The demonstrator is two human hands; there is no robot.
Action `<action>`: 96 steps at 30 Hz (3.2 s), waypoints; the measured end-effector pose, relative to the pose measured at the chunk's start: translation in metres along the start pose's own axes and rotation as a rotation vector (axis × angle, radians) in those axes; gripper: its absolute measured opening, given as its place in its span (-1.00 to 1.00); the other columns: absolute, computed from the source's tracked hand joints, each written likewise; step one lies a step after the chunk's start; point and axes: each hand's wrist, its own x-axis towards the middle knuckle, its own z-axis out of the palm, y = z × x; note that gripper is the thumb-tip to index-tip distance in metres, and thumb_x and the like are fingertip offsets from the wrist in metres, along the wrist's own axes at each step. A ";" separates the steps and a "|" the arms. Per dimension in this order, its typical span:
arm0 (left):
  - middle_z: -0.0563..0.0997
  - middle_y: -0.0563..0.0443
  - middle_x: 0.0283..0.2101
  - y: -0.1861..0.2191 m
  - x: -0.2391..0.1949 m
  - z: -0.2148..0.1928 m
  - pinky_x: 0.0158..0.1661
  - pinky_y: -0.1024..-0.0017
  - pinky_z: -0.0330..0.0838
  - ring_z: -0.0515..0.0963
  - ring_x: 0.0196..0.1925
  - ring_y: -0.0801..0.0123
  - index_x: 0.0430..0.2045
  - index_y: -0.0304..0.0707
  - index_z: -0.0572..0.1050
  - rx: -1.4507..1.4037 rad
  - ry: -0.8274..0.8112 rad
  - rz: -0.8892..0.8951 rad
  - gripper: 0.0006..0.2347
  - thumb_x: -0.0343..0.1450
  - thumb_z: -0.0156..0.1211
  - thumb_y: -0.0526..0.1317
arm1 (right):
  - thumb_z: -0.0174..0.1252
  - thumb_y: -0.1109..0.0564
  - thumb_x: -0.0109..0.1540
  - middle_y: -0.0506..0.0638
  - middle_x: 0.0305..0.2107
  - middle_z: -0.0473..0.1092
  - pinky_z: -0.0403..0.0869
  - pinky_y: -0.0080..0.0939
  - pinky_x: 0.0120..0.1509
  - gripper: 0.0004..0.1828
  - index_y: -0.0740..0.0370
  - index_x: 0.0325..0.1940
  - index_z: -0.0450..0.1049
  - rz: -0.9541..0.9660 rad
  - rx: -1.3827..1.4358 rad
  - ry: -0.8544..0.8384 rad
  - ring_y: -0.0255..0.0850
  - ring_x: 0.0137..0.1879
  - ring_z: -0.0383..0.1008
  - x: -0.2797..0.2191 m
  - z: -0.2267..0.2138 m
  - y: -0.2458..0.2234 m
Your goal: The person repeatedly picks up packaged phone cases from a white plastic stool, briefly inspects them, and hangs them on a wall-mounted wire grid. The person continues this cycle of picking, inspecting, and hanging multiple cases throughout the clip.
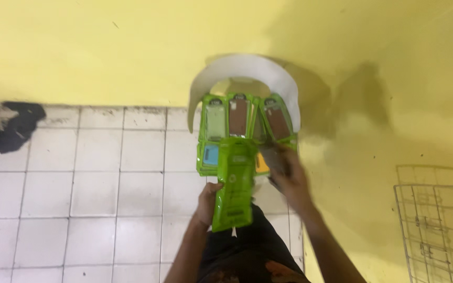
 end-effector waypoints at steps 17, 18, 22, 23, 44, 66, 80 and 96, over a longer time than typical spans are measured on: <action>0.33 -0.43 0.34 0.069 -0.051 0.113 0.26 0.07 0.37 0.41 0.28 -0.05 0.46 -0.34 0.06 -0.303 -0.032 0.422 -0.52 0.62 -0.15 -0.13 | 0.23 0.17 0.19 0.24 0.25 0.35 0.39 0.08 0.39 -0.43 0.22 0.28 0.30 -0.565 -0.407 -0.257 0.10 0.38 0.39 -0.120 0.093 -0.121; 0.34 -0.34 0.30 0.068 -0.052 0.109 0.21 0.09 0.41 0.44 0.22 0.03 0.42 -0.14 0.04 -0.201 0.080 0.463 -0.51 0.55 -0.09 -0.17 | 0.16 0.22 0.24 0.18 0.23 0.41 0.49 -0.02 0.37 -0.52 0.19 0.26 0.34 -0.479 -0.273 -0.252 0.01 0.34 0.50 -0.115 0.089 -0.113; 0.40 -0.21 0.25 0.067 -0.055 0.093 0.09 0.19 0.55 0.55 0.17 0.12 0.34 -0.06 -0.07 0.348 0.592 0.628 -0.37 0.40 0.13 -0.30 | 0.19 0.20 0.22 0.18 0.13 0.46 0.47 -0.07 0.28 -0.40 0.24 0.35 0.28 0.078 0.189 -0.208 -0.02 0.22 0.48 -0.093 0.065 -0.091; 0.43 -0.28 0.20 0.068 -0.058 0.089 0.07 0.17 0.57 0.57 0.14 0.06 0.34 -0.16 -0.01 0.295 0.605 0.662 -0.39 0.41 0.16 -0.31 | 0.17 0.21 0.20 0.16 0.12 0.45 0.47 -0.05 0.27 -0.39 0.21 0.35 0.29 0.249 0.311 -0.184 -0.02 0.21 0.48 -0.090 0.057 -0.090; 0.32 -0.35 0.39 0.074 -0.101 0.123 0.36 0.11 0.30 0.37 0.41 0.01 0.40 -0.33 0.13 -0.083 0.066 0.719 -0.31 0.53 -0.57 0.24 | -0.11 -0.19 0.38 0.31 0.52 -0.10 -0.11 0.31 0.63 -0.22 0.35 0.55 0.05 -0.837 -0.897 -0.425 0.28 0.62 -0.15 -0.090 0.141 -0.151; 0.11 -0.45 0.48 0.048 -0.085 0.108 0.44 0.01 0.08 0.17 0.49 -0.19 0.46 -0.52 -0.05 -0.330 -0.286 0.534 -0.14 0.52 -0.49 0.41 | -0.14 -0.29 0.36 0.28 0.56 -0.15 -0.09 0.33 0.60 -0.17 0.29 0.56 0.05 -0.765 -0.951 -0.330 0.36 0.65 -0.23 -0.130 0.098 -0.142; 0.20 -0.41 0.43 0.069 -0.074 0.085 0.38 -0.04 0.28 0.27 0.42 -0.18 0.48 -0.27 0.07 -0.496 -0.367 0.499 -0.17 0.50 -0.31 0.46 | -0.15 -0.51 0.34 0.28 0.58 -0.09 -0.03 0.36 0.62 -0.03 0.24 0.57 0.17 -0.712 -0.921 -0.592 0.37 0.67 -0.18 -0.126 0.111 -0.146; 0.51 -0.45 0.07 0.021 -0.018 0.073 -0.02 0.12 0.60 0.62 0.02 -0.06 0.33 -0.50 0.19 -0.144 0.263 0.150 -0.39 0.46 0.22 -0.06 | 0.03 -0.26 0.29 0.20 0.21 0.48 0.38 0.00 0.41 -0.28 0.19 0.42 0.36 0.309 -0.187 -0.301 -0.01 0.29 0.50 0.074 0.030 -0.053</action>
